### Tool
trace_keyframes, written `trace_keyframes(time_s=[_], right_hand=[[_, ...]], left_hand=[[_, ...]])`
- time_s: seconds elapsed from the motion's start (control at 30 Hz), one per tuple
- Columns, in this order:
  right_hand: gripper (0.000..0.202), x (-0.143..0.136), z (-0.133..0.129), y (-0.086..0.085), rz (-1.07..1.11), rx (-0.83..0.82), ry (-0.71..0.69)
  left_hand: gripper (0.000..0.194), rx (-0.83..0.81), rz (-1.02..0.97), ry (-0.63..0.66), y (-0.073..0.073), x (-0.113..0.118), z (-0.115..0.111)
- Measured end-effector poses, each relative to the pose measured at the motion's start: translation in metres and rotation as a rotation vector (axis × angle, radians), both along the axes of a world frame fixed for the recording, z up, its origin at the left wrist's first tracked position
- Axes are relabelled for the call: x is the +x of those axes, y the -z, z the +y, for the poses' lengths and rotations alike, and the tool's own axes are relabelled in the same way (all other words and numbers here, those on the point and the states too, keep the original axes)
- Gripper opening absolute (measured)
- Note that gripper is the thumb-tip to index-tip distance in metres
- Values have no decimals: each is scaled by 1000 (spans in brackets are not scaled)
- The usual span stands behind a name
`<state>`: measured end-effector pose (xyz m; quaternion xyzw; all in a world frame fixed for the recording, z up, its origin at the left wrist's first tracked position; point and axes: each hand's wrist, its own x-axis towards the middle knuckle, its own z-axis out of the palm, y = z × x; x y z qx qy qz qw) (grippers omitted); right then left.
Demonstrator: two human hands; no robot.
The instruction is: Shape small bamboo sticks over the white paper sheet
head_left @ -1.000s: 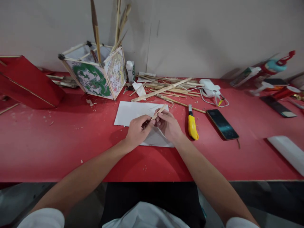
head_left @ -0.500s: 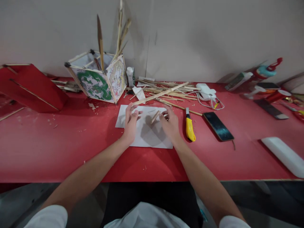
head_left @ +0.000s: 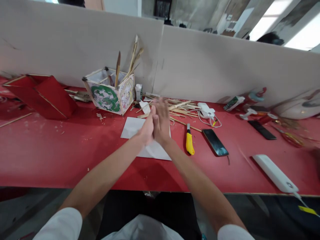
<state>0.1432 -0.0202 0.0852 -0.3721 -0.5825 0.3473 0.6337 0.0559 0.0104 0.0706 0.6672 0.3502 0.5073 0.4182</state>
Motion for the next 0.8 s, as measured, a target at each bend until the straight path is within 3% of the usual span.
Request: trace_keyframes(time_s=[0.1, 0.17, 0.23, 0.33, 0.37, 0.4, 0.5, 0.53, 0.57, 0.6, 0.67, 0.73, 0.8], right_hand=[[68, -8, 13, 4, 6, -57, 7], [74, -6, 20, 2, 136, -174, -35], [82, 3, 20, -4, 262, -277, -172], [75, 17, 11, -14, 442, -318, -360], [71, 20, 8, -15, 491, -314, -368], [67, 21, 4, -16, 526, -323, -378], [69, 18, 0, -14, 534, -383, -439], [72, 19, 0, -12, 501, -385, -454], [74, 21, 1, -9, 451, -374, -456], [75, 26, 3, -4, 386, -351, -431], [74, 43, 6, 11, 209, -328, -352], [68, 63, 10, 33, -44, -297, -142], [42, 79, 11, 57, -438, -163, 133]], left_hand=[[72, 100, -80, 6, -6, -1, -5], [70, 300, 80, 51, -3, -11, 2], [71, 433, 319, 83, 6, -28, 16], [70, 270, 329, -265, 20, -47, 26], [72, 275, 319, -294, 22, -48, 25], [71, 316, 317, -285, 22, -48, 21], [76, 652, 530, 56, 13, -43, 11], [71, 652, 629, 53, 9, -43, 13], [62, 549, 707, -76, 6, -46, 17], [53, 377, 727, -278, 2, -51, 24], [50, 179, 766, -477, -1, -66, 38], [48, 247, 760, -525, 1, -79, 44], [42, 324, 744, -433, 8, -84, 41]])
